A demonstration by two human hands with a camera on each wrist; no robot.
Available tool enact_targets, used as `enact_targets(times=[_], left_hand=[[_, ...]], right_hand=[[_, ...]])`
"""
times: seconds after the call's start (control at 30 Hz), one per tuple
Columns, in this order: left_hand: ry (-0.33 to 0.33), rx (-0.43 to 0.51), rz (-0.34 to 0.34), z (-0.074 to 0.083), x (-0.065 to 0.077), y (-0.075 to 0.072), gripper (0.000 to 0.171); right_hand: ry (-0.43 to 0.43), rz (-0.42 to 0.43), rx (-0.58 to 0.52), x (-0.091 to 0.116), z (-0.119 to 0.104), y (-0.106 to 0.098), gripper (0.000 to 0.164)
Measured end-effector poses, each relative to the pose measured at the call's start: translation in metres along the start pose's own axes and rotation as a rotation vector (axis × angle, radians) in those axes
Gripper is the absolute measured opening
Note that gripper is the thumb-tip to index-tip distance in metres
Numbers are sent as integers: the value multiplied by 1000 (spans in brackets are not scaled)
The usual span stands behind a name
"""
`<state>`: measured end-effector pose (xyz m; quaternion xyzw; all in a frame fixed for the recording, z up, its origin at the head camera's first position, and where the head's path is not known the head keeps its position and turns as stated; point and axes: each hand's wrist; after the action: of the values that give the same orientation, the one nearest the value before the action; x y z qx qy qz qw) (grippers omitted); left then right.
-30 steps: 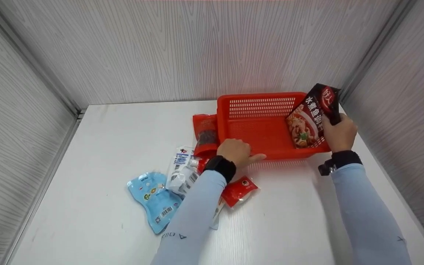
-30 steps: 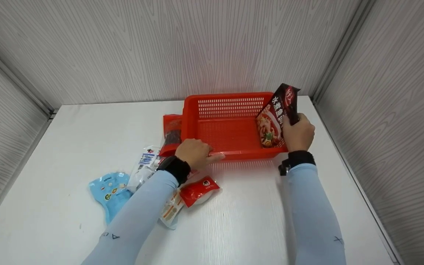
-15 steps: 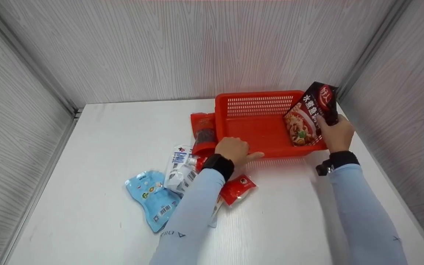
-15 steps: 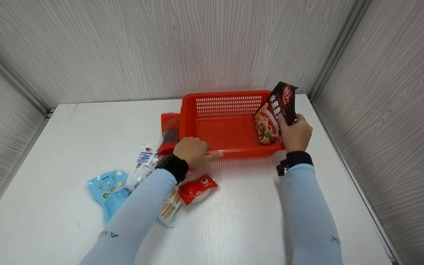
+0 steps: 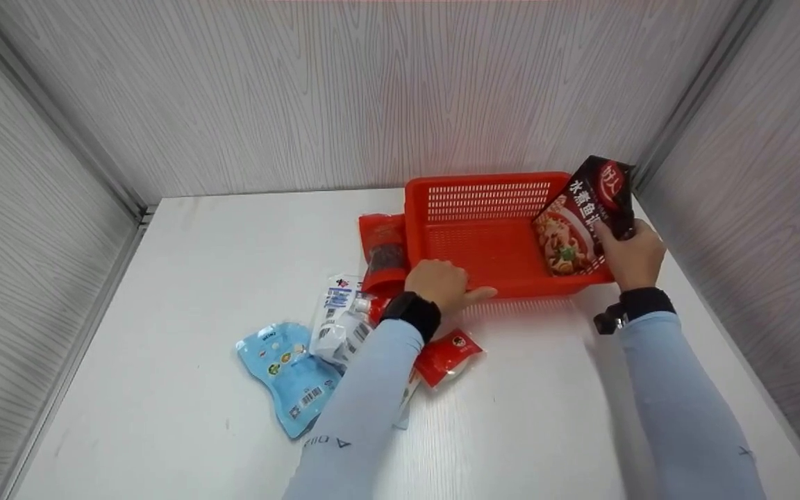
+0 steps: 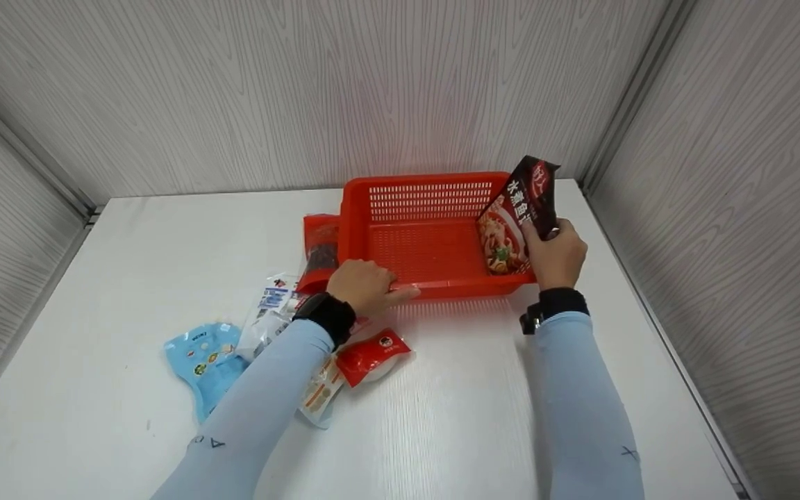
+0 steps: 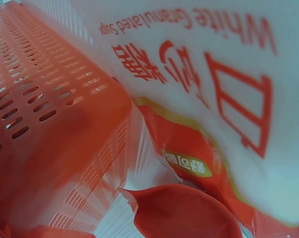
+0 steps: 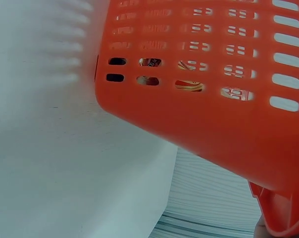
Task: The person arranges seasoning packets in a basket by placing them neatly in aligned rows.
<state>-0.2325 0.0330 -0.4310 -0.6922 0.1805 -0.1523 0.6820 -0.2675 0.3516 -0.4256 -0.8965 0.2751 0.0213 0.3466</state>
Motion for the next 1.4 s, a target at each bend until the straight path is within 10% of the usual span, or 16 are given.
enact_targets(times=[0.43, 0.9, 1.4], left_hand=[[-19, 15, 27, 2, 1, -1, 75], [13, 395, 108, -11, 14, -19, 58], [67, 424, 425, -65, 71, -51, 47]], right_hand=[[0, -14, -6, 3, 2, -1, 76], [-1, -16, -73, 10, -1, -8, 73], [-220, 231, -231, 46, -15, -33, 43]])
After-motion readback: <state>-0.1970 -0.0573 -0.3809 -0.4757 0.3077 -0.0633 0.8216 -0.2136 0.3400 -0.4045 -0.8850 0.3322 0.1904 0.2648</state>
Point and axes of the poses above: each hand's wrist, its own x-axis away from the middle knuckle, its own y-axis out of the palm, z = x × y, and after that the axes turned 2 degrees about z, right-handed
